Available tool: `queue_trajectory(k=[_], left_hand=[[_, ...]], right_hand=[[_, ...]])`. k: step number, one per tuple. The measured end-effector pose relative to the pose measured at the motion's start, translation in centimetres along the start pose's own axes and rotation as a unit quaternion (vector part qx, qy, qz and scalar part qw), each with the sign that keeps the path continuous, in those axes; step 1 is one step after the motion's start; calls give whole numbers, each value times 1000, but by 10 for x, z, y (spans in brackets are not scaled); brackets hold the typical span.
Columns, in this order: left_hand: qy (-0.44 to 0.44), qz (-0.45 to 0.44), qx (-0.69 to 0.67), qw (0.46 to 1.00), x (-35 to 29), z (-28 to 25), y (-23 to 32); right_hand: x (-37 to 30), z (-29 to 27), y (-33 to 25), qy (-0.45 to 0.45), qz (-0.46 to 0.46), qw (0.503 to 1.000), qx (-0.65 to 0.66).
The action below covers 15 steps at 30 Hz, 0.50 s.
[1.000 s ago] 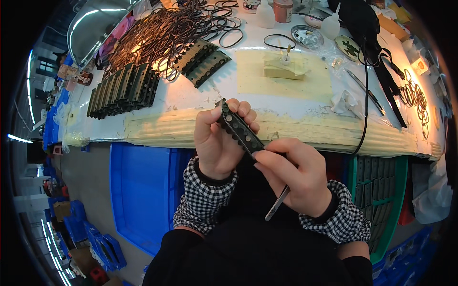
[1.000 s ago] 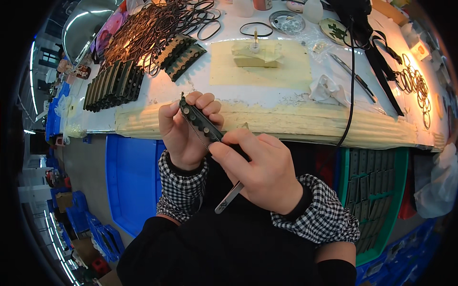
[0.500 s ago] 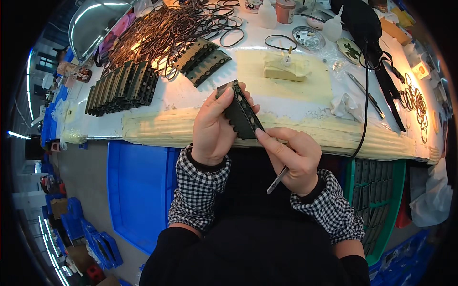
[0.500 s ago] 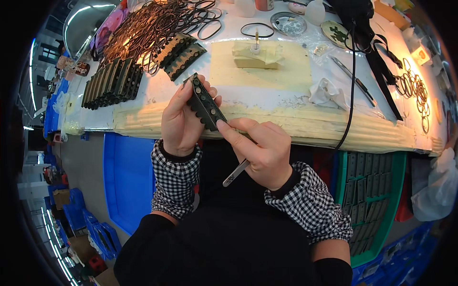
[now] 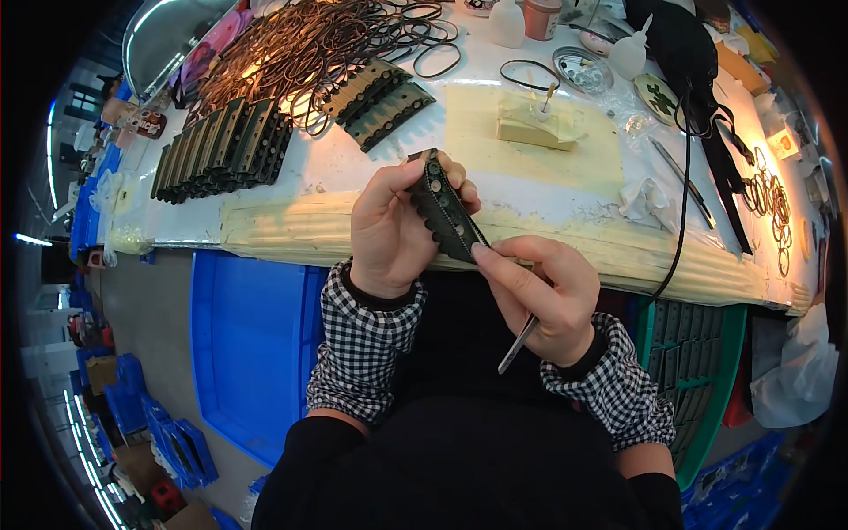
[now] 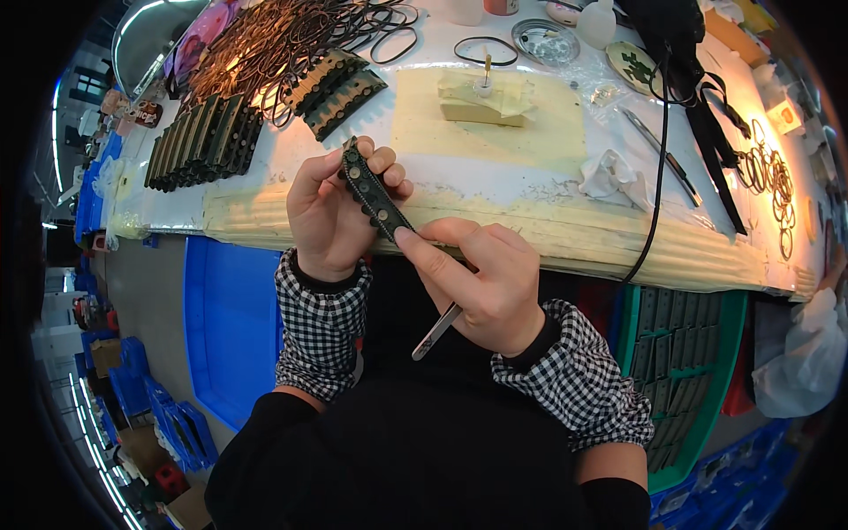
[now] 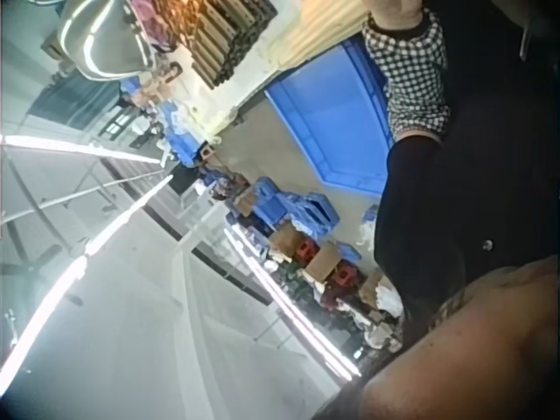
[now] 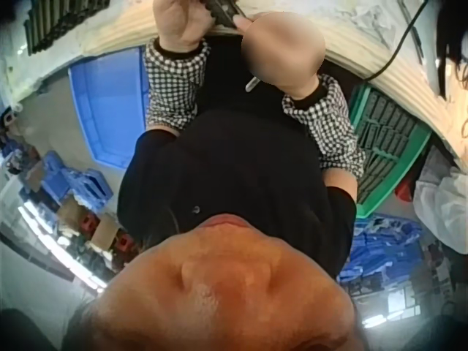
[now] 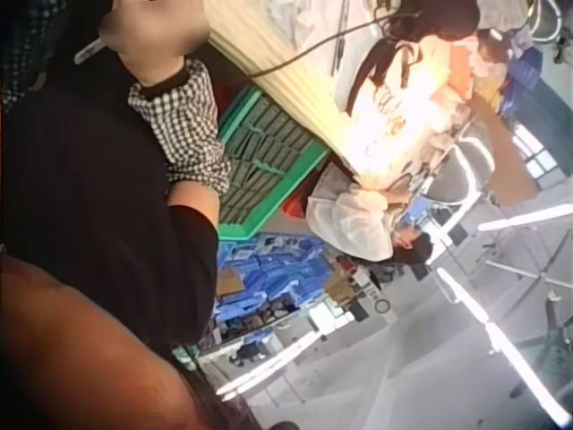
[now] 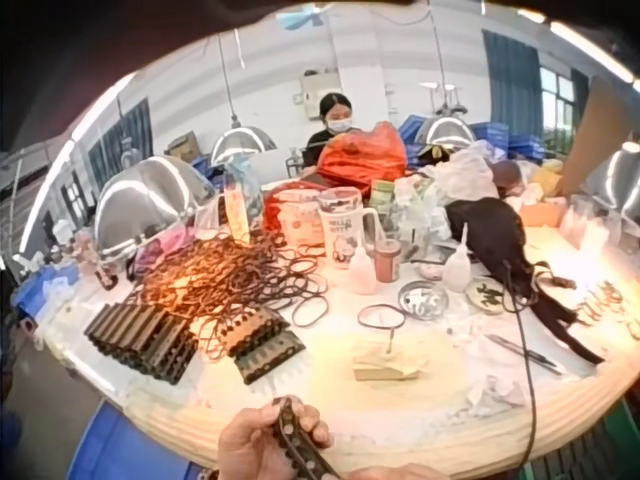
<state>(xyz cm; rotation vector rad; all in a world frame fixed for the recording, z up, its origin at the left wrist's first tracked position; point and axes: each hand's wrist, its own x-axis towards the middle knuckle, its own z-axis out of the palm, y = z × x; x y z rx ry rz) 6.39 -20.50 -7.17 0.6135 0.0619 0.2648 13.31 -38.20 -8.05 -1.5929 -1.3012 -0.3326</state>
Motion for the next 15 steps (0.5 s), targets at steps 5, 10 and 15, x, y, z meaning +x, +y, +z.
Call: queue_trajectory(k=[5, 10, 15], left_hand=[[-20, 4, -81, 997, 1, -2, -1], [17, 5, -29, 999, -2, 2, -2], [-7, 20, -30, 999, -1, -3, -5]], right_hand=[[-1, 6, -9, 3, 38, 998, 46], [1, 8, -16, 1, 38, 999, 34], [0, 9, -15, 19, 47, 998, 35]])
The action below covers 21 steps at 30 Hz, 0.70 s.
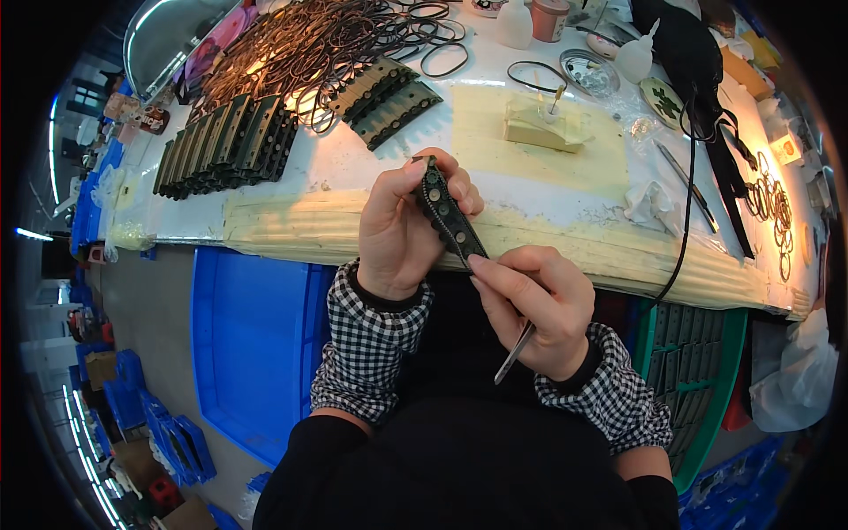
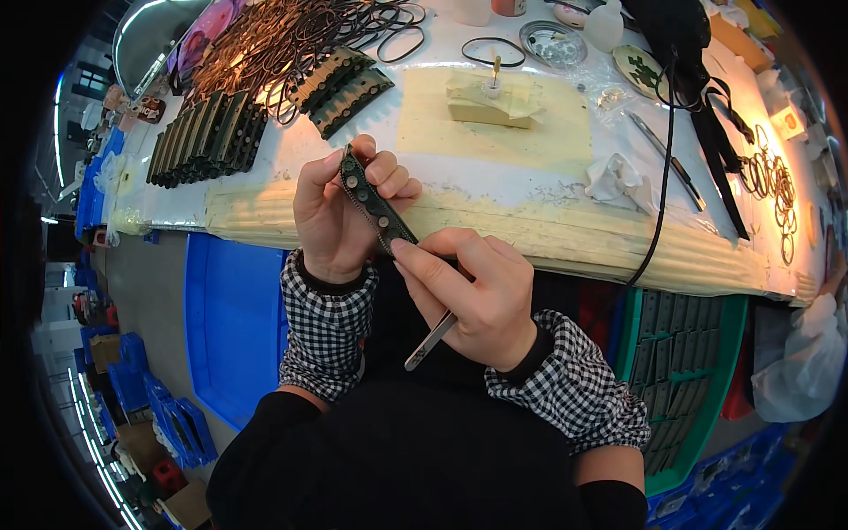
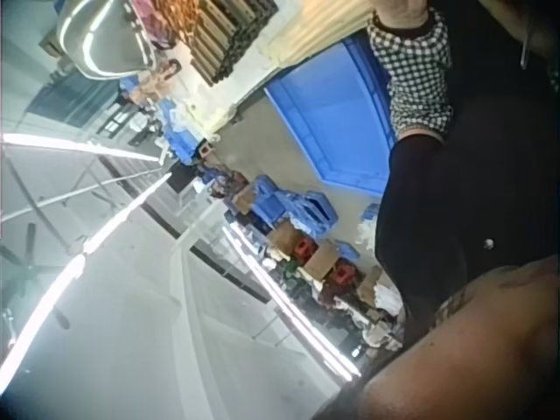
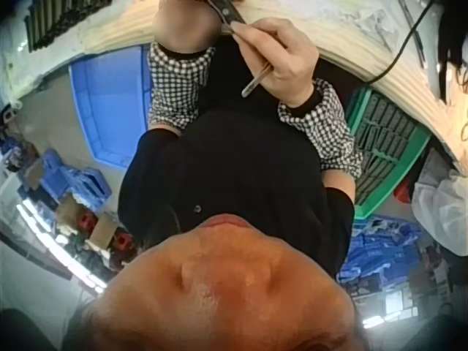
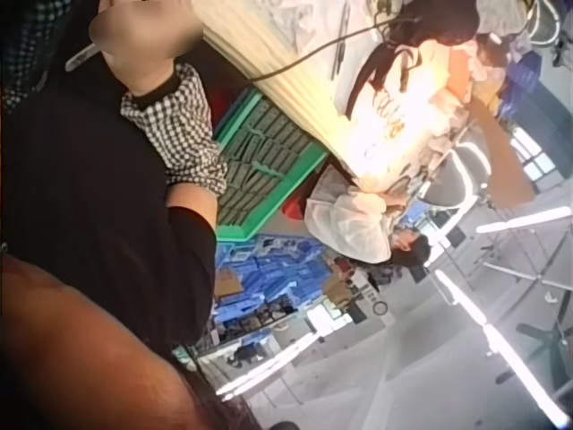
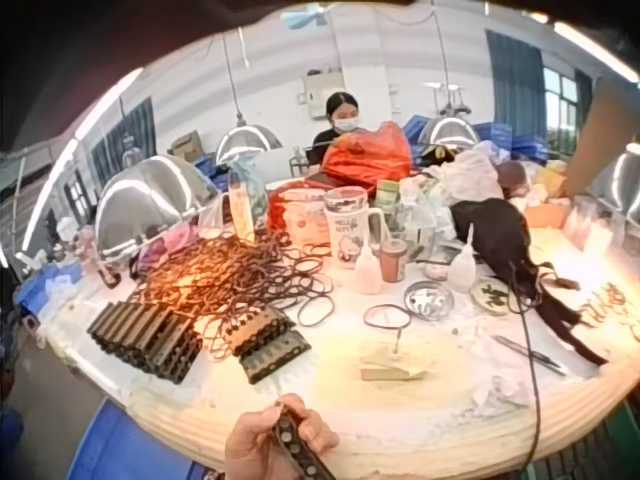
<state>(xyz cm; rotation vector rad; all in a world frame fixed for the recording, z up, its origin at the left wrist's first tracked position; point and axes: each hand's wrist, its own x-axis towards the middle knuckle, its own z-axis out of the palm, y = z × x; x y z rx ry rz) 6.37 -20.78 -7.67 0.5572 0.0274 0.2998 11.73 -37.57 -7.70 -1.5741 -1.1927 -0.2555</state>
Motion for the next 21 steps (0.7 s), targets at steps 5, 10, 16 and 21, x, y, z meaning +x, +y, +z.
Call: queue_trajectory(k=[5, 10, 16, 21], left_hand=[[-23, 21, -20, 999, 0, -5, -3], [-21, 25, 17, 999, 0, -5, -4], [4, 11, 67, 998, 2, 2, -4], [-1, 9, -5, 1000, 4, -6, -4]], right_hand=[[0, -4, 5, -10, -15, 1000, -6], [3, -8, 8, -4, -37, 999, -18], [13, -14, 11, -63, -26, 997, -23], [18, -19, 13, -101, 5, 995, 17]])
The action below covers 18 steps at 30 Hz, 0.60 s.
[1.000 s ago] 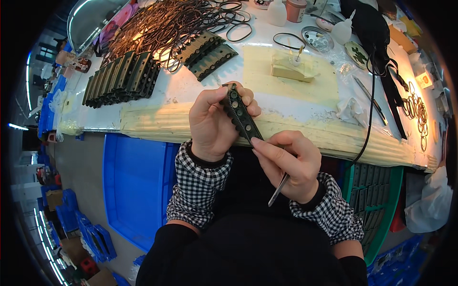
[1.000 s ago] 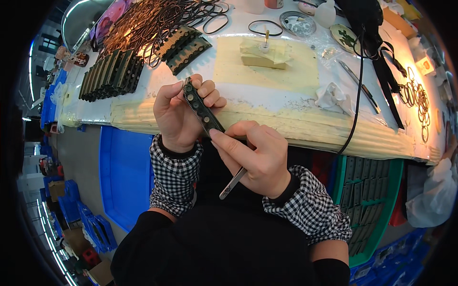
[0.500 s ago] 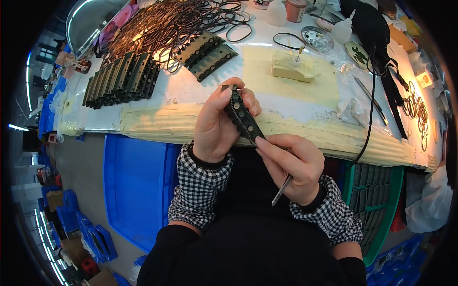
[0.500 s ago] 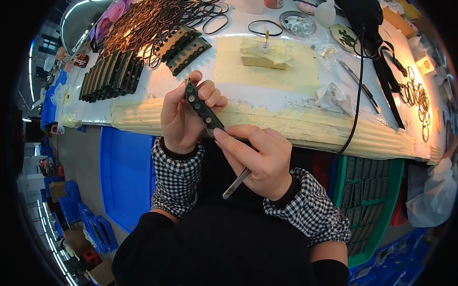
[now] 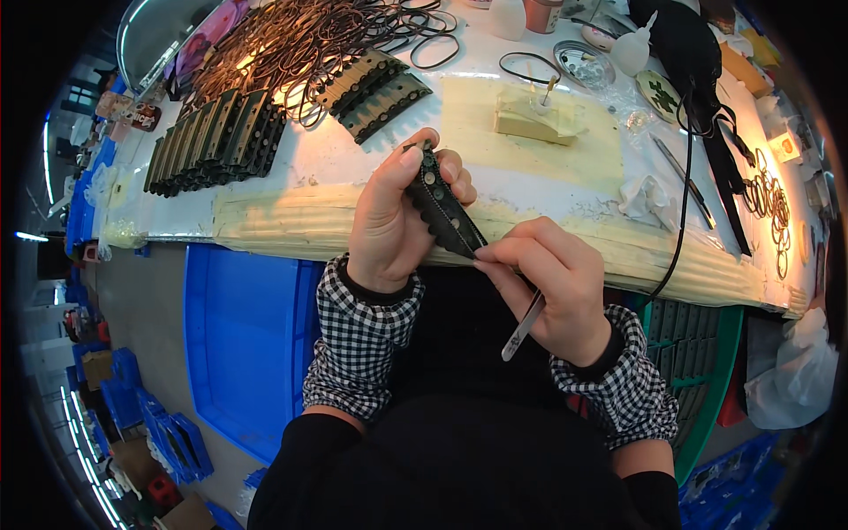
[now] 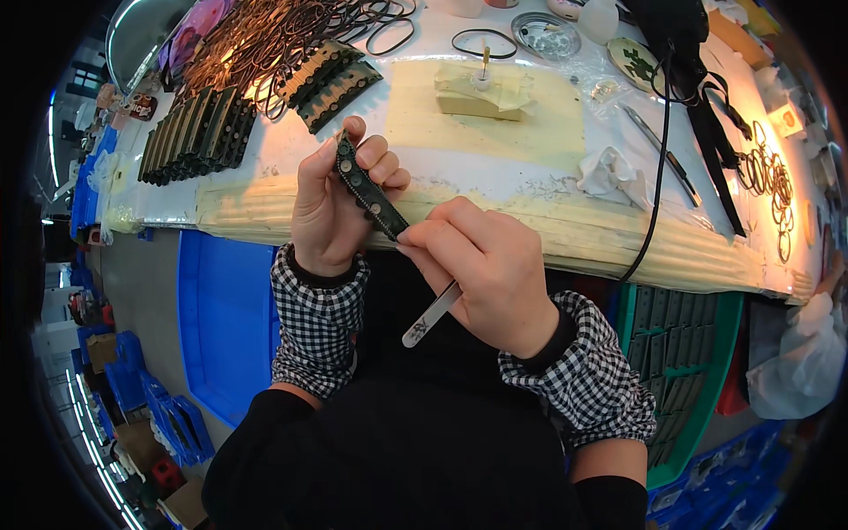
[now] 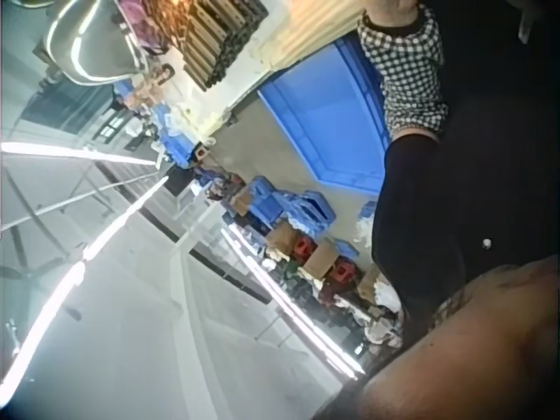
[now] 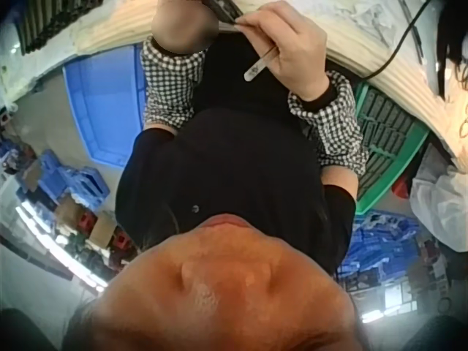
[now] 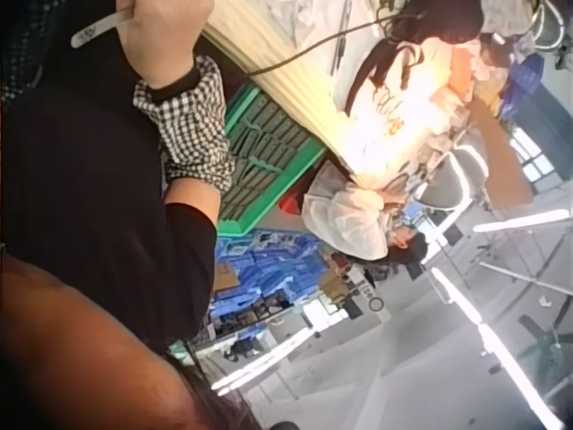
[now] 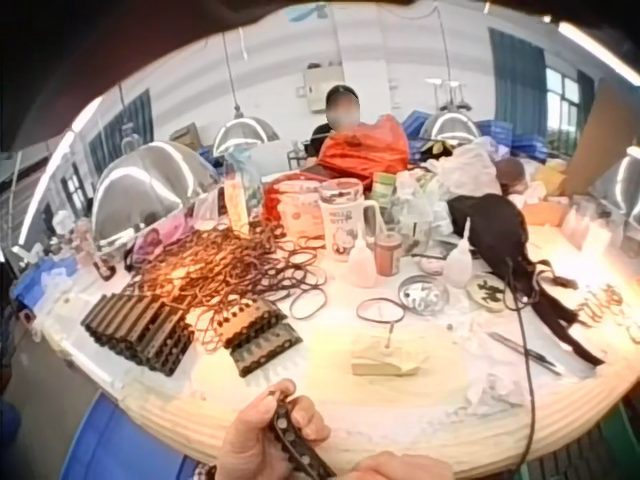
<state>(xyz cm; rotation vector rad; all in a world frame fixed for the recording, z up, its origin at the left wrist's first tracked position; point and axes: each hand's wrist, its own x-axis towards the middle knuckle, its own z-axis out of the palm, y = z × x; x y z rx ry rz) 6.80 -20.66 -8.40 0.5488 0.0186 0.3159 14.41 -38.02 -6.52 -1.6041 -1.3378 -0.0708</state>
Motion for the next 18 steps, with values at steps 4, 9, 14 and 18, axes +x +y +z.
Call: queue_trajectory(k=[4, 9, 14, 18], left_hand=[[24, -3, 28, 999, 2, 6, 0], [11, -1, 17, 1000, 1, 4, 1], [4, -5, 16, 1000, 2, 1, 0], [-3, -6, 10, 1000, 1, -1, 0]], right_hand=[[-2, 2, 1, -9, -5, 1000, -8], [-9, 1, 2, -22, -33, 996, -74], [-11, -3, 1, -23, -86, 981, -170], [-13, 0, 2, -6, -99, 983, -154]])
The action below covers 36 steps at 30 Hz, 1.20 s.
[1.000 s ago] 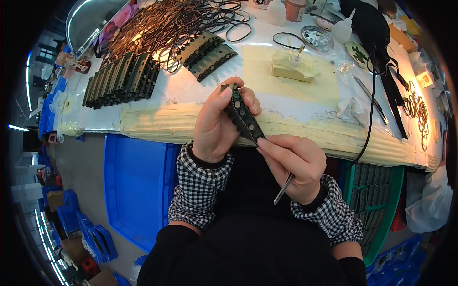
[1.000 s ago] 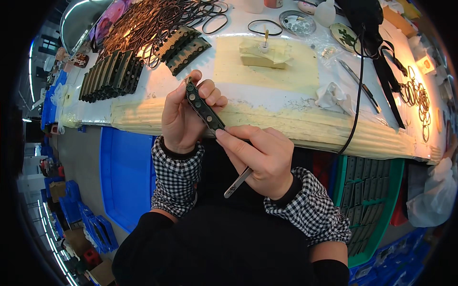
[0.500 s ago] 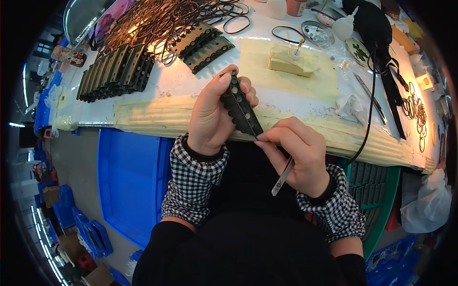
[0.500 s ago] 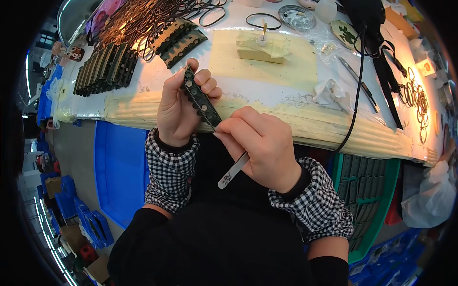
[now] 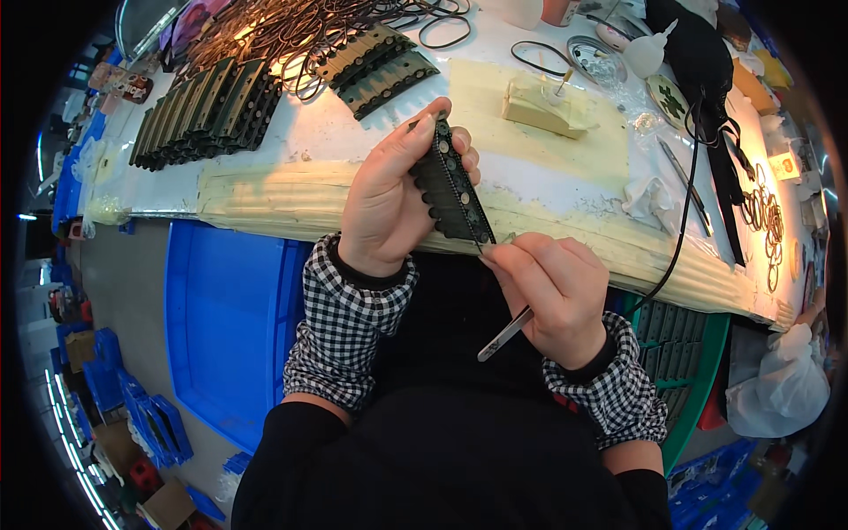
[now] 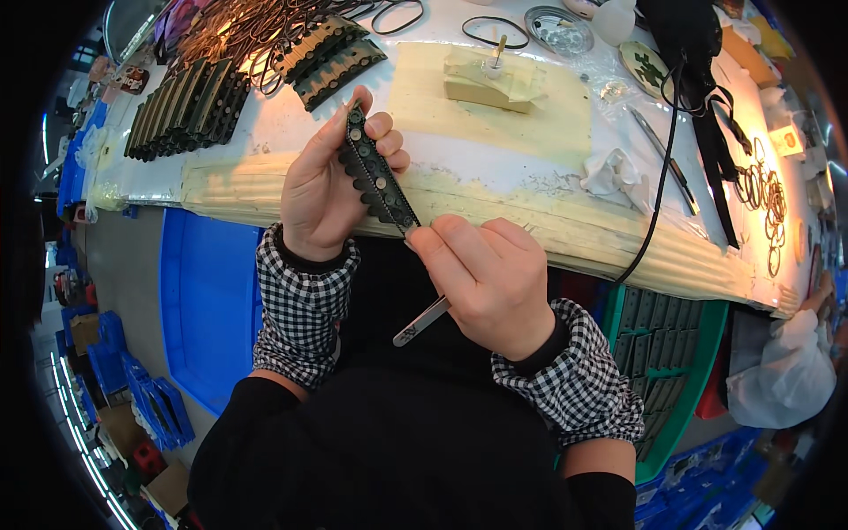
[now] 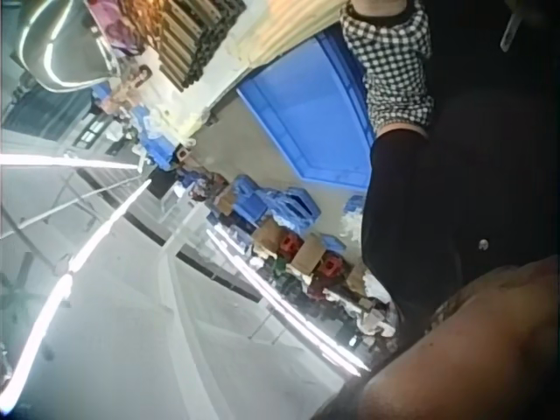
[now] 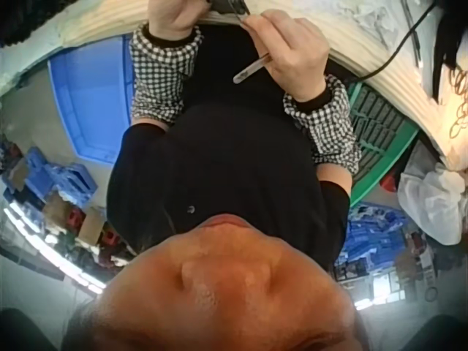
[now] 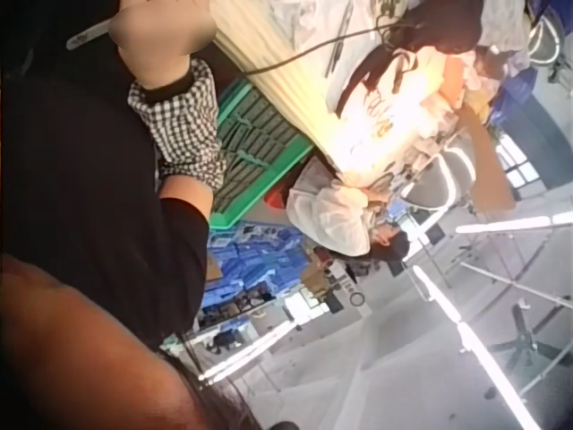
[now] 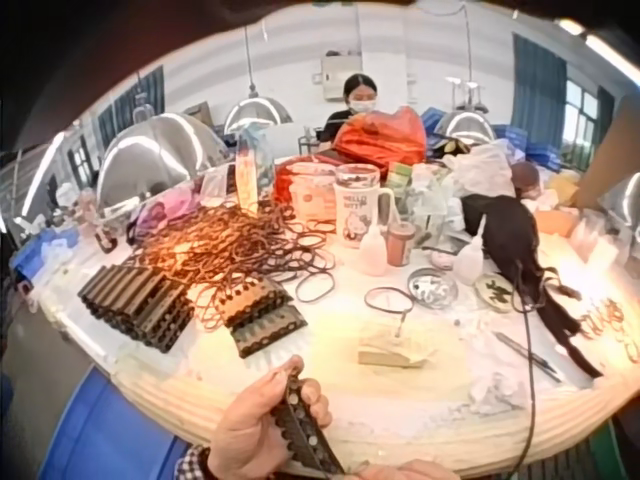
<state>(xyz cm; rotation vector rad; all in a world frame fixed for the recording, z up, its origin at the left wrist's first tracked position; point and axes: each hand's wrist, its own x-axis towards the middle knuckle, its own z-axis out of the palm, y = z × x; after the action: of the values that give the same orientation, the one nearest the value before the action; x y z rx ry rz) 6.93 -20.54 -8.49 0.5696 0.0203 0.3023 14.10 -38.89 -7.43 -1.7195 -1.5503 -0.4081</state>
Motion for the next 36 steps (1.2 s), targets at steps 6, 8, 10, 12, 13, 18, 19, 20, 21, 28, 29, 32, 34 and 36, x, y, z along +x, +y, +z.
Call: queue_trajectory(k=[6, 8, 10, 12, 13, 18, 19, 20, 21, 28, 29, 32, 34, 36], left_hand=[[0, -5, -23, 1000, 0, 1, 1], [-6, -14, -34, 999, 0, 1, 1], [-10, -17, -51, 998, 1, 0, 1], [-15, -19, -67, 997, 1, 0, 1], [-19, -20, -73, 997, 1, 0, 1], [-7, -17, -91, 996, 2, -1, 1], [-2, -13, -93, 996, 2, -2, 0], [3, -8, -96, 995, 2, -2, 0], [9, -6, -80, 997, 2, -2, 0], [65, 43, 24, 997, -1, 10, -4], [76, 56, 44, 995, -1, 12, -5], [137, 106, 96, 980, -6, 23, -9], [155, 128, 106, 974, -6, 26, -12], [180, 140, 115, 967, -6, 30, -14]], right_hand=[[0, 7, 3, 27, 17, 995, 95], [-3, 10, 4, 43, 21, 991, 124], [-5, 12, 4, 62, 24, 990, 124], [-5, 16, 2, 98, 42, 986, 129], [-4, 19, 1, 125, 59, 981, 134], [-1, 26, 1, 152, 32, 986, 56], [-1, 29, 0, 153, 18, 988, 31], [-1, 31, -1, 153, 4, 988, 6], [0, 30, -1, 137, -1, 991, -7], [7, 23, -10, 126, 70, 989, -36], [7, 22, -11, 124, 86, 988, -41], [8, 18, -12, 111, 101, 987, -58], [8, 16, -12, 102, 89, 988, -79], [9, 16, -12, 93, 63, 988, -102]])
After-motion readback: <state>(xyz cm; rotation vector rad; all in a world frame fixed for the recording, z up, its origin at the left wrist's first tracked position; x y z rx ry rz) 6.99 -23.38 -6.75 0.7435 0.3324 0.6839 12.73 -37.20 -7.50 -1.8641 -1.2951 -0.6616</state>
